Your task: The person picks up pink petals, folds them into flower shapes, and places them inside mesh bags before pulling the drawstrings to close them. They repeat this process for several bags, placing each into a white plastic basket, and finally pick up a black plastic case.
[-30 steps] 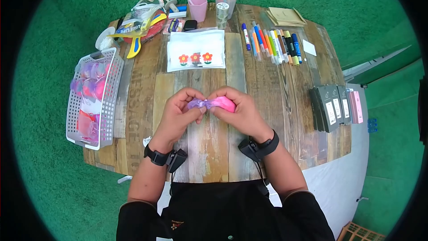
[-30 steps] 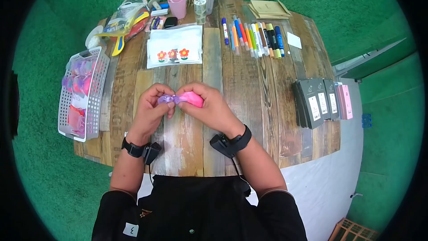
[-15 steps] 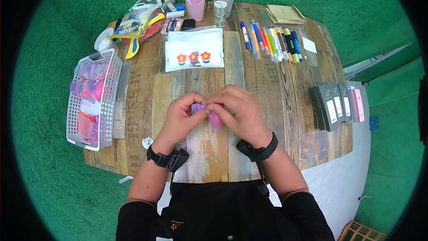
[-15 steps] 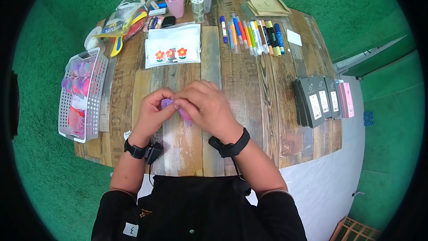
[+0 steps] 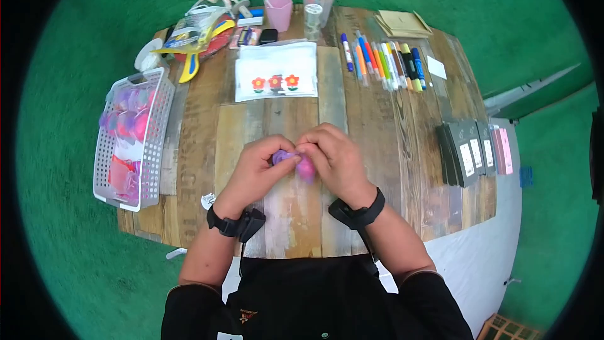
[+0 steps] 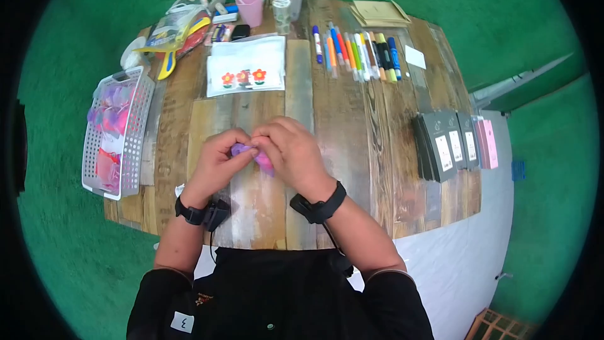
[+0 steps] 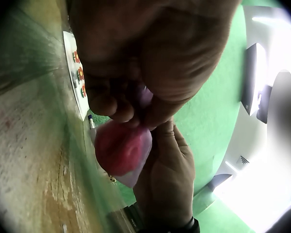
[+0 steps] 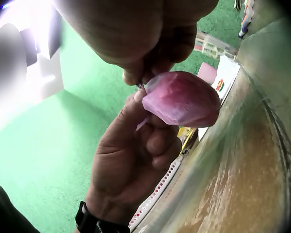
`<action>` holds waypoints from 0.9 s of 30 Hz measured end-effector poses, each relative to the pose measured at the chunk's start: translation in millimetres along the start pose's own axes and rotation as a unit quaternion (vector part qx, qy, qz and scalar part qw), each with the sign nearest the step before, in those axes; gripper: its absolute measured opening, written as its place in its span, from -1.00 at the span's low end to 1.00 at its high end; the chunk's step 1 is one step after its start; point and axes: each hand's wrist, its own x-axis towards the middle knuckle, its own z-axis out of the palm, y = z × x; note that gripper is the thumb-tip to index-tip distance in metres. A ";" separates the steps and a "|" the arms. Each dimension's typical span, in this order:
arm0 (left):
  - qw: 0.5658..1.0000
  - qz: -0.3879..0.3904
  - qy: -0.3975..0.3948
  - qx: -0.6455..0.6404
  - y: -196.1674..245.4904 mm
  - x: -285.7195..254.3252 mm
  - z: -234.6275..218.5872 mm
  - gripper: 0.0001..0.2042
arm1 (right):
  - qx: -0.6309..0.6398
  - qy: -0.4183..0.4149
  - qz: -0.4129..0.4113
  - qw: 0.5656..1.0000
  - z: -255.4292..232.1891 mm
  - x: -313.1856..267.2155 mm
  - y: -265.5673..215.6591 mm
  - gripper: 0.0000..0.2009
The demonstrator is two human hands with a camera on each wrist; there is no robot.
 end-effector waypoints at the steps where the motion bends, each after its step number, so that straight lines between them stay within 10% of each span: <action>1: 1.000 0.002 -0.001 0.009 -6.3 -0.3 0.4 -0.91 | 0.006 -0.025 0.034 0.999 -3.2 0.9 0.1 -0.87; 9: 0.994 -0.043 0.047 -0.093 1.9 -9.6 -15.5 -0.91 | 0.087 -0.133 0.043 0.986 -1.9 -0.8 -1.6 -0.35; 12: 1.000 -0.005 0.025 -0.005 21.8 -27.2 -32.1 -0.91 | 0.298 -0.166 0.153 0.928 0.5 -1.7 4.0 -0.35; 18: 0.984 0.064 0.041 0.159 72.7 -88.3 -103.9 -0.81 | 0.213 -0.185 0.188 0.941 18.3 -12.0 26.3 -0.39; 27: 0.911 -0.087 0.249 0.318 125.7 -222.8 -221.5 -0.86 | 0.133 -0.212 0.170 0.953 16.0 -9.5 20.1 -0.64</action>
